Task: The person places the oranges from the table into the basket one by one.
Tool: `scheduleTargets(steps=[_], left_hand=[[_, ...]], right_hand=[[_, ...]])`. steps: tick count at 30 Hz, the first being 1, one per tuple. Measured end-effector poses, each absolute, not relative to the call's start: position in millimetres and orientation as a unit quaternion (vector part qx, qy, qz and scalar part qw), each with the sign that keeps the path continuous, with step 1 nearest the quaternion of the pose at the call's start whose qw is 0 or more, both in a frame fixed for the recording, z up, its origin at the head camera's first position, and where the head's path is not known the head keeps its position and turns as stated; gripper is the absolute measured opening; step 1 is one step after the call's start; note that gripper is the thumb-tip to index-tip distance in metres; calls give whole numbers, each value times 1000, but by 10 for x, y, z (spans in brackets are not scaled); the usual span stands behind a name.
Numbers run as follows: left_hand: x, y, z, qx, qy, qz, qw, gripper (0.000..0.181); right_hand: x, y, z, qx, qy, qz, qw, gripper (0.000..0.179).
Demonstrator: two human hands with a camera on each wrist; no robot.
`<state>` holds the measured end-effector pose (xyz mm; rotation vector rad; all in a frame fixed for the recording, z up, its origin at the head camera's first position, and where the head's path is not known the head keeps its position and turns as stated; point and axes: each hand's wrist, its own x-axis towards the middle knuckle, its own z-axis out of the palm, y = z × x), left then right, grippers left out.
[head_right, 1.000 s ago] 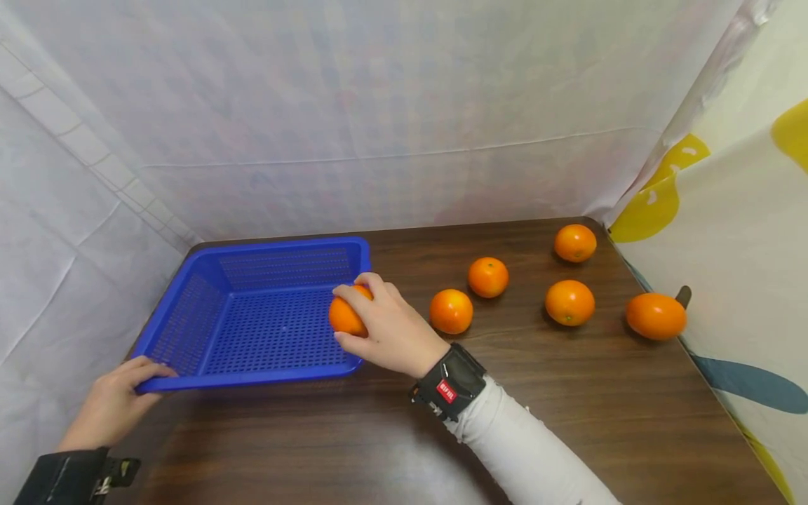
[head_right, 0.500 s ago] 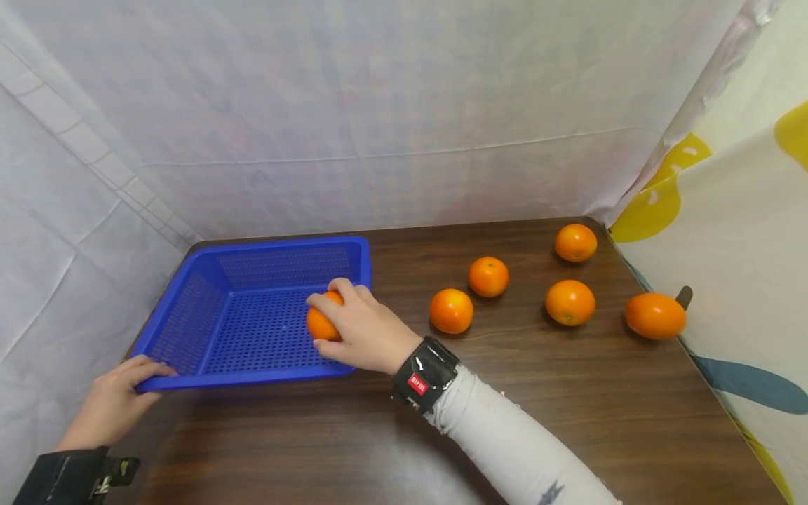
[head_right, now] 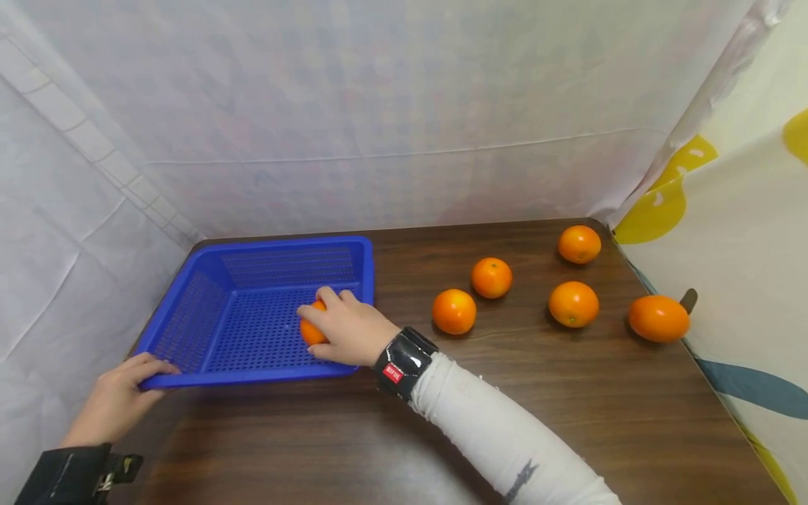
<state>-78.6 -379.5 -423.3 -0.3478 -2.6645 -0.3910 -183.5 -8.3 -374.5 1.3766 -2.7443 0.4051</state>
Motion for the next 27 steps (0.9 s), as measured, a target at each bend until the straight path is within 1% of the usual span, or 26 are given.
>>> scheduleTargets(steps=[7,13,19,27], left_hand=[[-785,-3790,-4236,-120,-961,-144,205,36],[-788,-3789,-4223,-127,-959,-144,211,38],[-793,-3785,-4212,-130,-958,-141,211,39],[-779,-3782,-4219,-126,-959,-140,210,38]], right_hand=[[-1856,-178,-3793,439,-895,81,-13,60],[-1850,-229,-3807,443,-895,43,-32,59],[-1876,-258,-3810,441,-896,13,-57,62],[-1893,-313,-3849,429,-901,-26,-67,66]])
